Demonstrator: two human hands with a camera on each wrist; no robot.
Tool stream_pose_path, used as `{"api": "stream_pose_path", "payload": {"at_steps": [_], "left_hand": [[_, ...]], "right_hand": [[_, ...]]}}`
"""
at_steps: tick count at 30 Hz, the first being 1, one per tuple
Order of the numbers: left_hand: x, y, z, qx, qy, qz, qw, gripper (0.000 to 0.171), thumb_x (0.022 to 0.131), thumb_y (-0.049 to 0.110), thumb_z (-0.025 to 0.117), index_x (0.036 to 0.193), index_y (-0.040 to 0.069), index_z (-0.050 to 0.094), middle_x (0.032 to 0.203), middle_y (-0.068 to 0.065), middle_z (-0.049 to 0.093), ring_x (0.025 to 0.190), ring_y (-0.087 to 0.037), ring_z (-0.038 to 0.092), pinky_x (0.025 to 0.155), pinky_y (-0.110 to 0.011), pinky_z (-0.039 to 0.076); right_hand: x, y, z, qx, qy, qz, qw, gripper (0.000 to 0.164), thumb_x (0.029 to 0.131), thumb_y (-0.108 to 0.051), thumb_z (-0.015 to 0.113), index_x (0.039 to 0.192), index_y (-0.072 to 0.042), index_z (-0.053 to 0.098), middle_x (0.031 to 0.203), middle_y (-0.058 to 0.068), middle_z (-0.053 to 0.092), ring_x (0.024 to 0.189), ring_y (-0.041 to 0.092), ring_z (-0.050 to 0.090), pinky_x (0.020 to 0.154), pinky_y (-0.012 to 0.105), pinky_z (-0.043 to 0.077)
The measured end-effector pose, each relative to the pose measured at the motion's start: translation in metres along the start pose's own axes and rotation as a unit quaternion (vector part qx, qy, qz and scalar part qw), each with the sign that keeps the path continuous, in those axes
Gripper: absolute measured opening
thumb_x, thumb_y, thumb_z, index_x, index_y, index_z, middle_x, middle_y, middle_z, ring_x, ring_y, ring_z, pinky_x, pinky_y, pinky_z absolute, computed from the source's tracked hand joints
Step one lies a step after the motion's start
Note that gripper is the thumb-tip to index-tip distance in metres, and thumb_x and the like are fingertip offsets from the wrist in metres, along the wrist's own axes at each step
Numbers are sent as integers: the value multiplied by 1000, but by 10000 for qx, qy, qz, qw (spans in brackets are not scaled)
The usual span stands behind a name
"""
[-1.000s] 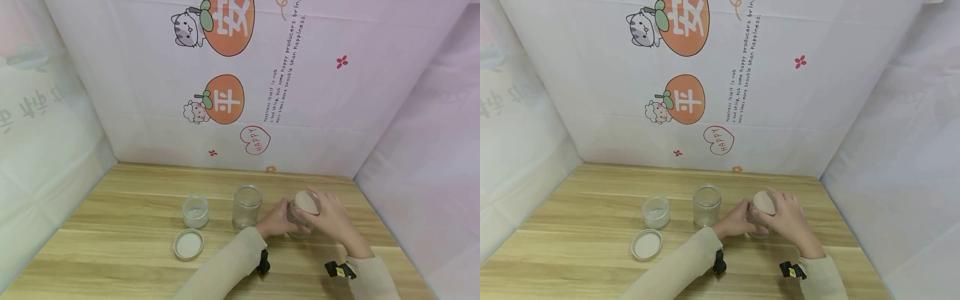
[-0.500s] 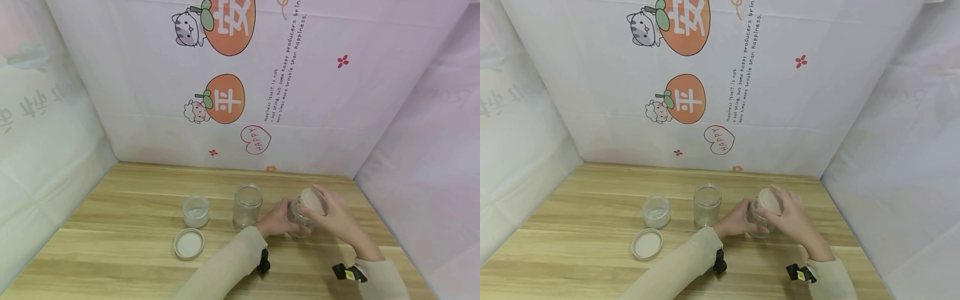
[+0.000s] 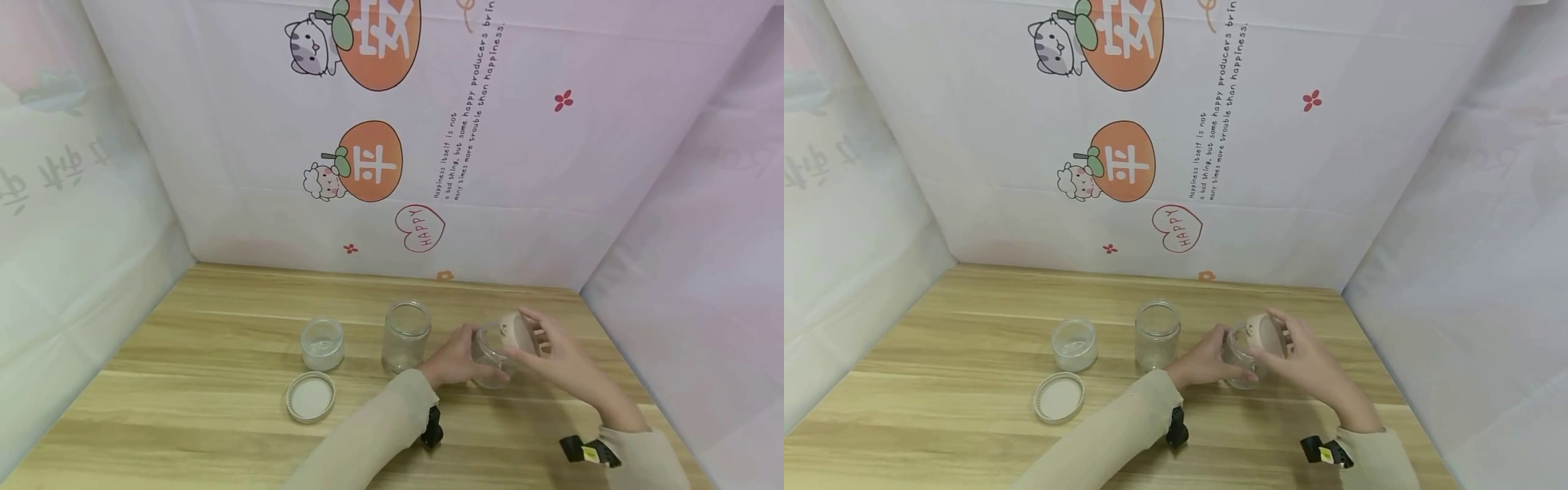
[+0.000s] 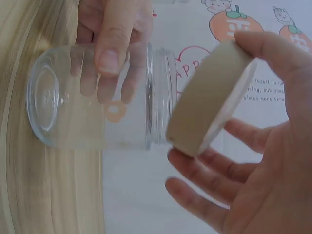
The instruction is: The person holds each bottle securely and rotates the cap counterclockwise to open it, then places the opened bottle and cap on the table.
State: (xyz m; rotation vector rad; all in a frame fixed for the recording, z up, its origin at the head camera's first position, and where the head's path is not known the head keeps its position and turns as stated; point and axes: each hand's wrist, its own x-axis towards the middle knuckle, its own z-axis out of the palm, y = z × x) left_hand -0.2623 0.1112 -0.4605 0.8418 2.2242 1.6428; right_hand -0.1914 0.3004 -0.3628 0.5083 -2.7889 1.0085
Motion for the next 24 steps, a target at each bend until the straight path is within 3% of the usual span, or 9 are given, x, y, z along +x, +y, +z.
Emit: {"api": "stream_pose_path", "payload": {"at_steps": [5,11,16,24], "left_hand": [[0,0,1,153,69,8,9999,93,59,49,80,132,15,33,118,8,40,108,-8,43,93,-32,38],[1,-1,1,283,136,11,9995,94,57,53,80,132,17,34,117,8,40,106,-8,43,93,-32,39],[0,0,1,299,140,16,9995,94,57,52,80,131,17,34,117,9,40,107,-8,43,93,-33,38],[3,-2,1,236,77,72,9997,94,58,51,80,132,16,33,118,9,40,109,-8,43,94,-33,37]], "right_hand": [[-6,5,-6,188,-180,-142,9996,70,83,-30,68,141,-19,30,116,14,49,97,31,54,78,48,48],[-12,8,-11,327,-478,-440,9974,70,82,-24,70,139,-15,30,111,10,50,93,23,56,78,39,50],[-15,8,-12,479,-679,-418,9957,66,85,-23,67,139,-21,30,117,8,48,96,23,55,77,33,50],[-20,9,-15,819,-764,-340,9931,60,87,-17,64,137,-18,32,120,9,48,100,24,55,77,30,50]]}}
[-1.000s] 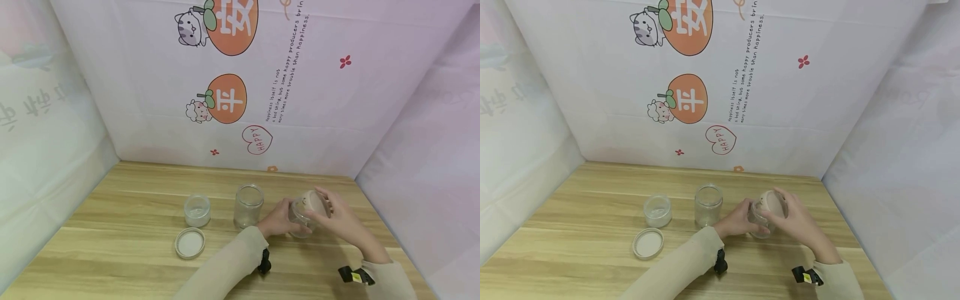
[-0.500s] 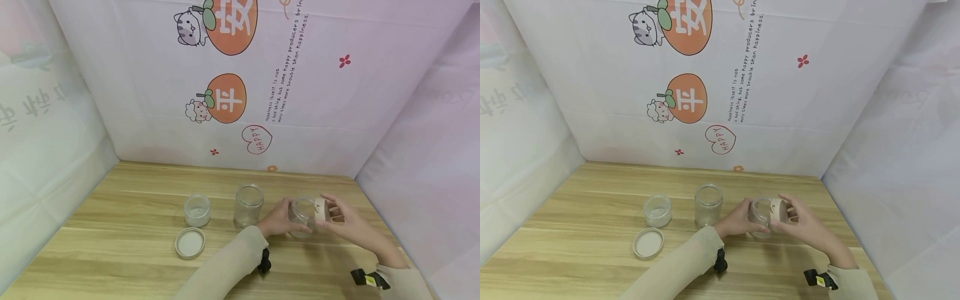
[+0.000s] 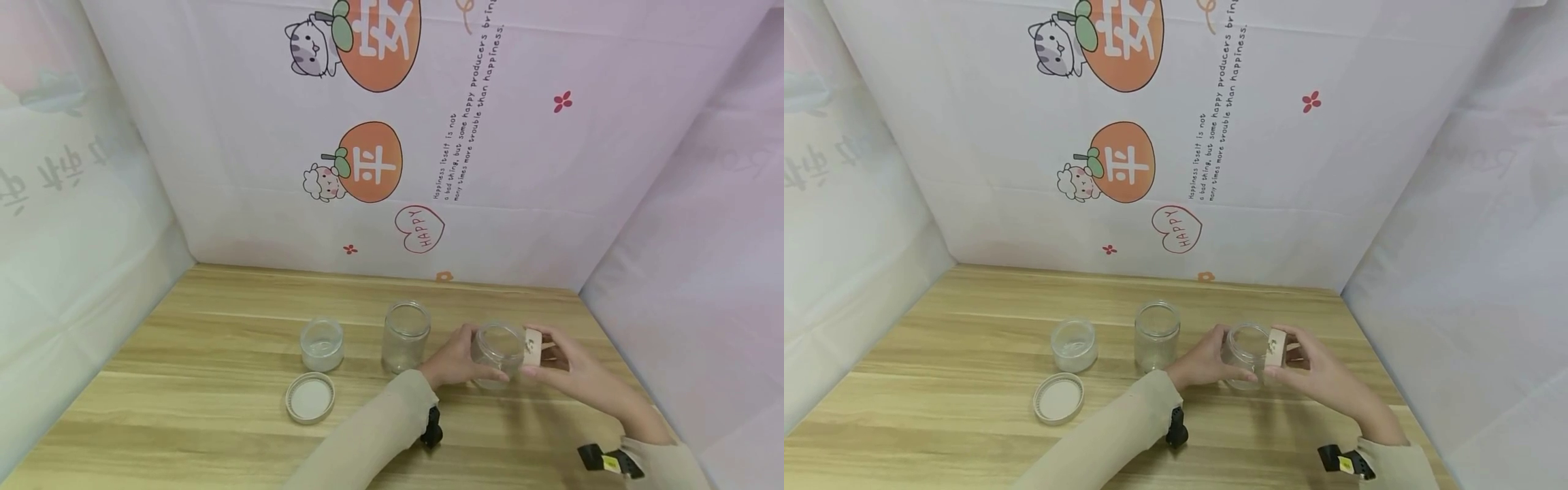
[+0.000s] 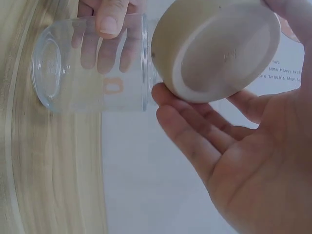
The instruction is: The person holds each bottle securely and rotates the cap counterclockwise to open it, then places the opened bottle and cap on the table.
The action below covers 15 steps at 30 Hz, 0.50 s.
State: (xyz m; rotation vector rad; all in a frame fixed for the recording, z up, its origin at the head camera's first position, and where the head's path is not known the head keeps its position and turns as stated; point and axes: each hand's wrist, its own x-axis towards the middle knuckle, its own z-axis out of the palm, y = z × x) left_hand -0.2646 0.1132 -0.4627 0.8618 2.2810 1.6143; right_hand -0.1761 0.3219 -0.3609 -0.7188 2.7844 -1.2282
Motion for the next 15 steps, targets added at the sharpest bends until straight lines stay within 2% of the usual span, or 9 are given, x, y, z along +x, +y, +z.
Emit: {"api": "stream_pose_path", "payload": {"at_steps": [5,9,12,15], "left_hand": [[1,0,1,13,-19,35,10000,95,59,50,80,132,14,33,118,8,40,108,-8,43,94,-32,38],[1,-1,1,-15,-15,-15,10000,92,60,48,81,131,15,33,117,8,39,108,-9,42,93,-33,39],[0,-1,0,-24,3,14,10000,91,61,47,81,131,15,34,117,8,39,107,-9,43,92,-33,39],[0,-1,0,-11,16,44,10000,91,60,47,81,131,16,34,117,8,39,107,-9,43,92,-33,40]], "right_hand": [[-7,4,-3,279,-115,-65,9995,59,87,-12,64,136,-7,31,122,19,46,100,22,56,78,32,51],[-12,6,-1,-150,-131,35,9998,57,87,-18,64,135,-9,35,122,9,48,103,21,53,81,39,49],[-15,7,2,-369,-142,91,9992,56,87,-21,64,134,-13,36,120,1,49,103,19,52,82,38,47],[-17,9,5,-161,-304,54,9994,57,88,-18,63,136,-12,34,122,4,48,103,20,52,84,34,47]]}}
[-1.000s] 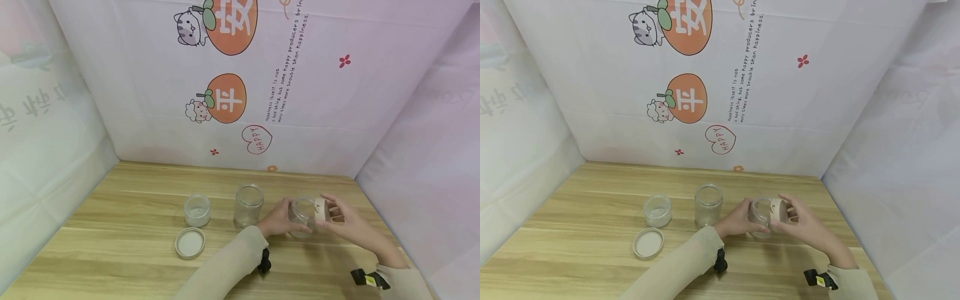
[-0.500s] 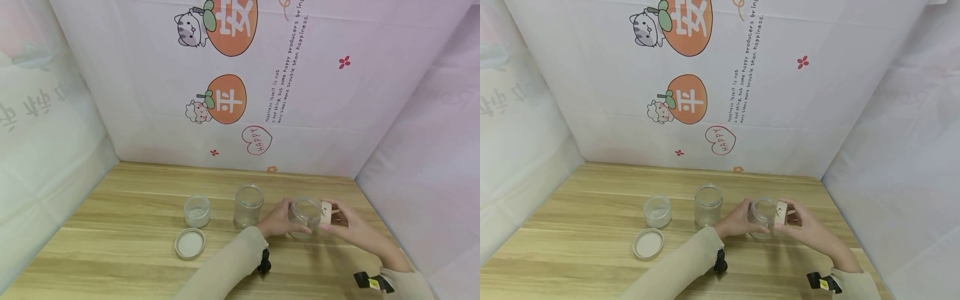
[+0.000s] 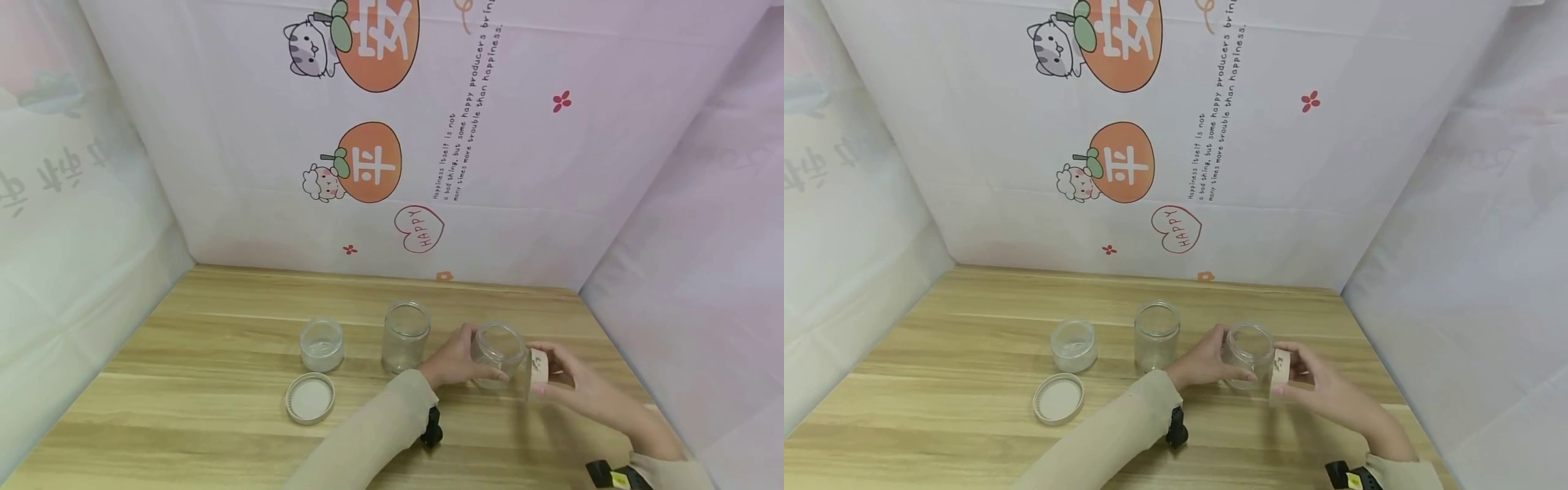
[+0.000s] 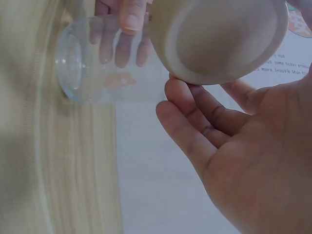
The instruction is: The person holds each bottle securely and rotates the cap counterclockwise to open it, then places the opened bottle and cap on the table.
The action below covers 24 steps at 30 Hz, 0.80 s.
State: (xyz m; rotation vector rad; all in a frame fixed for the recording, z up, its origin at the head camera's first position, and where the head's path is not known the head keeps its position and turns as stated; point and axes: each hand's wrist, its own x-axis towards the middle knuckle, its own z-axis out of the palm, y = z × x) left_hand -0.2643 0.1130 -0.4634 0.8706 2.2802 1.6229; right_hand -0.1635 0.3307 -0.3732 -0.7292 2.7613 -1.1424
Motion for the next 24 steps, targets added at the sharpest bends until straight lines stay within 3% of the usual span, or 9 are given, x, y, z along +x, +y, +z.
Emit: {"api": "stream_pose_path", "payload": {"at_steps": [5,8,18,24], "left_hand": [[0,0,1,106,19,19,9999,92,60,50,80,131,15,33,117,8,39,107,-9,43,91,-32,40],[1,-1,1,132,19,54,9999,93,60,50,79,131,13,33,116,8,40,106,-9,44,91,-31,40],[-2,3,0,27,39,18,10000,91,60,48,81,130,14,34,116,8,39,107,-8,43,93,-31,38],[-3,4,1,-29,23,-35,10000,87,59,48,81,127,17,35,114,9,40,106,-8,43,93,-31,38]], "right_hand": [[-5,2,4,289,-328,120,9990,60,88,-16,62,139,-10,29,132,17,39,110,32,49,81,30,48],[-9,4,5,261,-461,214,9984,60,87,-18,63,138,-10,31,133,18,38,112,36,46,81,29,48],[-18,17,18,-376,-592,100,9975,64,79,-29,72,132,-11,41,116,4,54,106,25,51,83,28,47],[-19,22,27,-65,-693,157,9975,70,78,-27,74,133,-6,36,112,6,53,101,22,52,80,30,49]]}}
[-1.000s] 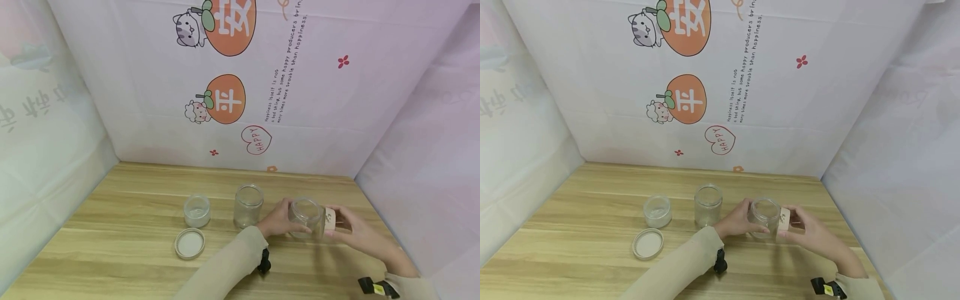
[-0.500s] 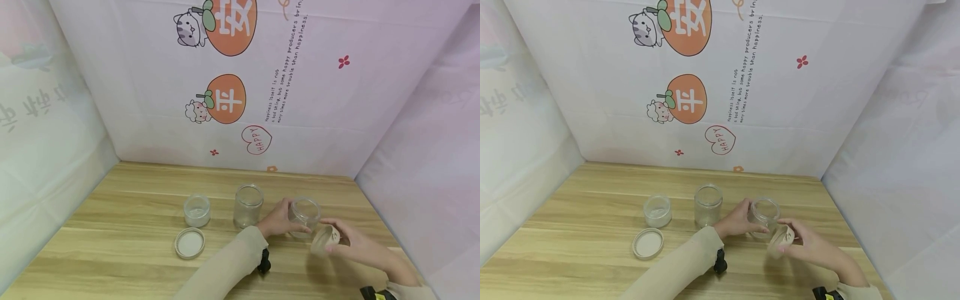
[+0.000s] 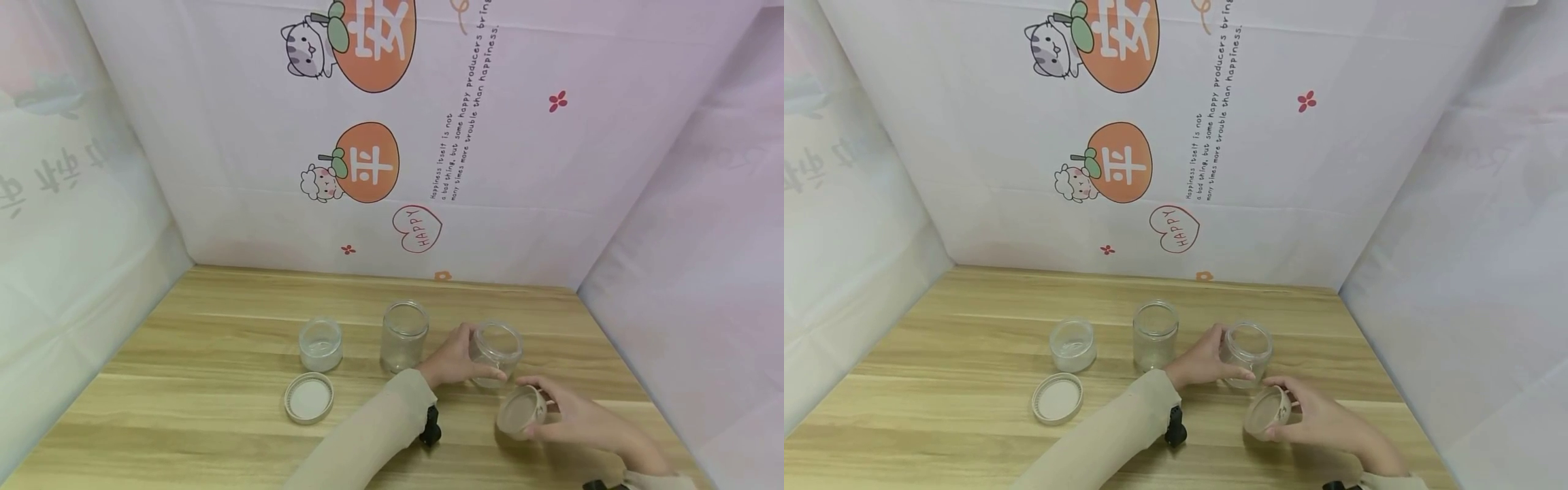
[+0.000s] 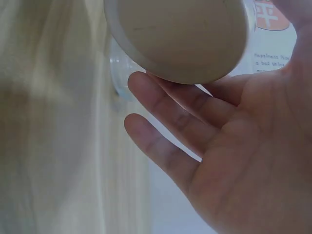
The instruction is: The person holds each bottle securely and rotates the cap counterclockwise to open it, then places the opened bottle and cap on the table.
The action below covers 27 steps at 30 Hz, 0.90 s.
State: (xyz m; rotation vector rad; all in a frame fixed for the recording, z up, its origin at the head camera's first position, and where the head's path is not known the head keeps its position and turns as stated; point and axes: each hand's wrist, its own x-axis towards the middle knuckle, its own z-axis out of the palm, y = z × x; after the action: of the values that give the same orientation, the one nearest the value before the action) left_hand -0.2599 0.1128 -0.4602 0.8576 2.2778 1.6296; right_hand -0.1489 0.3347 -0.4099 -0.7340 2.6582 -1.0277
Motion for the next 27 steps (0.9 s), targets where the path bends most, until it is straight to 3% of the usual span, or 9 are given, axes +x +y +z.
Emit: {"api": "stream_pose_path", "payload": {"at_steps": [7,13,19,27], "left_hand": [[-2,1,-1,32,-22,13,10000,86,61,48,80,127,17,35,115,9,39,107,-8,43,94,-32,38],[-2,1,-1,-152,-81,29,9998,83,62,45,81,127,20,34,116,7,39,107,-8,43,95,-32,37],[-1,1,0,-49,-66,-8,10000,88,61,47,81,128,15,35,115,9,40,107,-9,43,94,-32,38],[1,-1,-1,59,-26,-26,10000,89,61,49,80,129,12,35,115,8,39,108,-10,42,93,-32,38]], "right_hand": [[1,5,10,-121,-40,148,9998,75,76,-33,74,135,-9,35,114,5,52,102,23,50,79,31,49],[3,12,16,-316,-114,185,9993,80,74,-39,74,137,-9,35,127,9,47,111,32,45,84,50,44],[4,13,21,-676,-217,106,9974,84,72,-43,75,137,-7,36,132,9,42,113,30,44,85,45,43],[9,15,29,-1172,57,-28,9931,90,64,-51,77,135,-10,41,130,6,43,115,26,41,87,52,39]]}}
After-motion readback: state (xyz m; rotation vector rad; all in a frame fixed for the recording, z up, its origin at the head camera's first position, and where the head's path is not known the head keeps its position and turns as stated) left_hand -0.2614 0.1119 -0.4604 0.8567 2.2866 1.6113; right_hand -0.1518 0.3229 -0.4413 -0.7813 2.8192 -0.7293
